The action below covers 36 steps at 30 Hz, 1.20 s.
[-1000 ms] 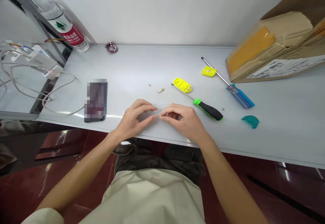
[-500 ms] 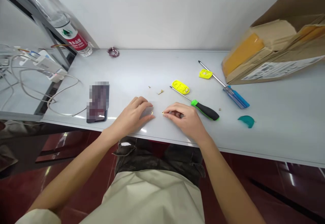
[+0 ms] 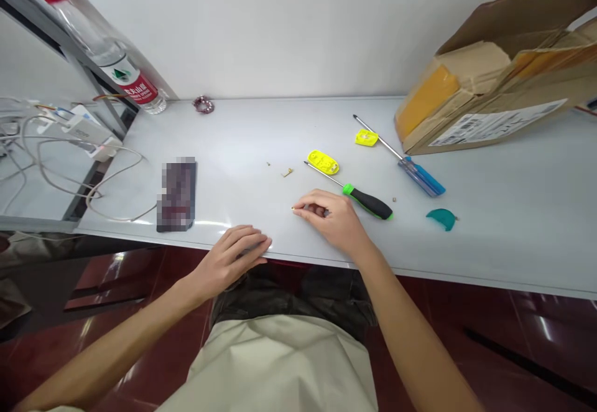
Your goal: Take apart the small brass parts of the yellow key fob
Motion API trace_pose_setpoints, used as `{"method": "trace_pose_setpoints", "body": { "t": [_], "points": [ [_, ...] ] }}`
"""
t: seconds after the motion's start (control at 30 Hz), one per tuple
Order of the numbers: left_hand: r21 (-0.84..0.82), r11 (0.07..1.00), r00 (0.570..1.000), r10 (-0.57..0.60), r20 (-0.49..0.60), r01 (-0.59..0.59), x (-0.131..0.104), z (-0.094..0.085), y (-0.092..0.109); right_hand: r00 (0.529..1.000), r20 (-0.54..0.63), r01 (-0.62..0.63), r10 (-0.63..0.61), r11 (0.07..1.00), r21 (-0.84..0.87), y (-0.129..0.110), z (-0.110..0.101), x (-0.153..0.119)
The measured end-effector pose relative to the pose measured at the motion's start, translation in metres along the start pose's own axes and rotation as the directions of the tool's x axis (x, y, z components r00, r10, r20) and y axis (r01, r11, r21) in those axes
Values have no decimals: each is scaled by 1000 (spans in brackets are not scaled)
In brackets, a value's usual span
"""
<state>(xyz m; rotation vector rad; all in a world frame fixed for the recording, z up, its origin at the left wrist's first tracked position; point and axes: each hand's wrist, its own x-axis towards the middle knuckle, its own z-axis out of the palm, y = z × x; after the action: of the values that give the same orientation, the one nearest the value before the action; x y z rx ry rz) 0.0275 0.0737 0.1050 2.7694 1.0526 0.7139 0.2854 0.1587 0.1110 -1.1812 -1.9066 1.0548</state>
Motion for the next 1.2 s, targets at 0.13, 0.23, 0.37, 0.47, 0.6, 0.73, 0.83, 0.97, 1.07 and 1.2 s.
{"method": "trace_pose_setpoints", "body": {
  "t": [0.13,0.23,0.37,0.47,0.6,0.73,0.83,0.97,1.07,1.2],
  "points": [
    [-85,996,996,-7,-91,-1,-8,7,5,1000,-9,-3,3,1000,-2,1,1,0],
    [-204,976,985,-106,-138,76,-8,6,11,1000,-11,4,-4,1000,-5,3,1,-1],
    [-428,838,887,-436,-152,338,13,-1,9,999,21,49,-48,998,-42,3,0,-1],
    [-546,693,788,-608,-94,471,36,-2,-2,993,78,92,-84,990,-105,-1,-2,2],
    [-626,552,728,-685,35,550,55,7,-12,982,164,120,-95,982,-149,-6,-6,6],
    [-579,550,714,-695,81,601,58,14,-9,977,190,125,-96,981,-147,-7,-4,6],
    [-507,608,737,-671,84,611,60,14,-5,982,163,119,-97,984,-130,-6,0,5],
    [-399,627,712,-695,103,670,66,12,1,984,123,141,-128,984,-109,-3,5,1],
    [-317,589,647,-754,116,743,70,11,7,981,129,163,-147,978,-127,-3,7,-1],
    [-263,517,561,-818,130,815,71,11,14,979,141,165,-144,975,-148,-3,8,-2]
  ]
}}
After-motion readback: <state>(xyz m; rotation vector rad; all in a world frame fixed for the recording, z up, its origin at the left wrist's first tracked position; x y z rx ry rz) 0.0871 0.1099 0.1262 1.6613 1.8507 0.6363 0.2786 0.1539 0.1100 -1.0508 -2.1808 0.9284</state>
